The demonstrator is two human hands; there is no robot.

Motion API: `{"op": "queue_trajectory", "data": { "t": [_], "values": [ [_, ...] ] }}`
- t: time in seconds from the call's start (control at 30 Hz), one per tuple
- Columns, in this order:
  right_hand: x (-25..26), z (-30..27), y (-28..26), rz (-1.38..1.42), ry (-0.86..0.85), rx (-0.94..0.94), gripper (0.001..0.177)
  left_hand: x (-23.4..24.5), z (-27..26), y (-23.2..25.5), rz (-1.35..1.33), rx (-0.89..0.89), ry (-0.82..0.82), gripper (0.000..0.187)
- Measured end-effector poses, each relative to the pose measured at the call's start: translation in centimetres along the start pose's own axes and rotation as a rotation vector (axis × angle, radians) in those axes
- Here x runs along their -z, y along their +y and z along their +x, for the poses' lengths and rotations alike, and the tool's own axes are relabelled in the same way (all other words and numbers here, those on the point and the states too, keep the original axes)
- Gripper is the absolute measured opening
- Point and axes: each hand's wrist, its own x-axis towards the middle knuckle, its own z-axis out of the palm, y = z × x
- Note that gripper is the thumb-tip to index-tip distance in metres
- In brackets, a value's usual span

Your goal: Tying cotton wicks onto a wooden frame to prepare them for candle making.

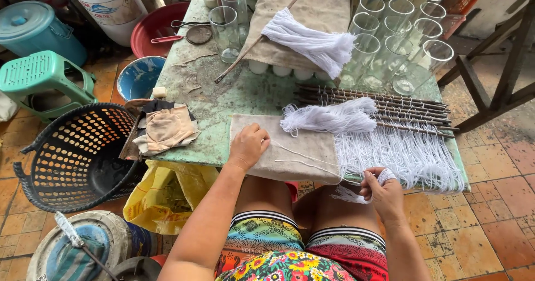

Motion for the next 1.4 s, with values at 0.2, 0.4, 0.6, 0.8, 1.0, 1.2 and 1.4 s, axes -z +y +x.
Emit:
{"op": "queue_trajectory", "data": {
  "t": [0.2, 0.4, 0.6, 0.8, 1.0, 1.2, 1.4],
  "values": [
    [0.2, 0.0, 0.9, 0.145, 0.032, -0.001, 0.021, 1.5, -3.0, 2.6, -0.177, -0.058, -0.104, 0.009],
    [0.8, 0.0, -0.7, 0.42, 0.09, 0.001, 0.019, -0.9, -3.7, 1.8, 0.021, -0.189, -0.052, 0.016],
    [3.8, -1.0, -7.4, 0.809, 0.052, 0.025, 0.034, 4.3, -2.9, 4.0, -0.438, -0.103, -0.078, 0.005],
    [2.8, -0.7, -10.9, 0.642, 0.31, 0.338, 0.029, 6.8, -1.6, 4.0, -0.479, -0.156, 0.086, 0.006],
    [-4.3, -3.0, -11.3, 0.457, 0.193, 0.345, 0.035, 7.6, -1.9, 8.8, -0.198, -0.106, 0.054, 0.02],
    [-9.8, -5.6, -13.0, 0.166, -0.016, 0.786, 0.042, 7.4, -4.8, 16.4, -1.316, 0.195, -0.265, 0.045],
    [-9.4, -5.7, -12.0, 0.177, 0.08, 0.836, 0.045, 3.2, -5.2, 13.3, -1.688, 0.368, -0.379, 0.027]
  ]
}}
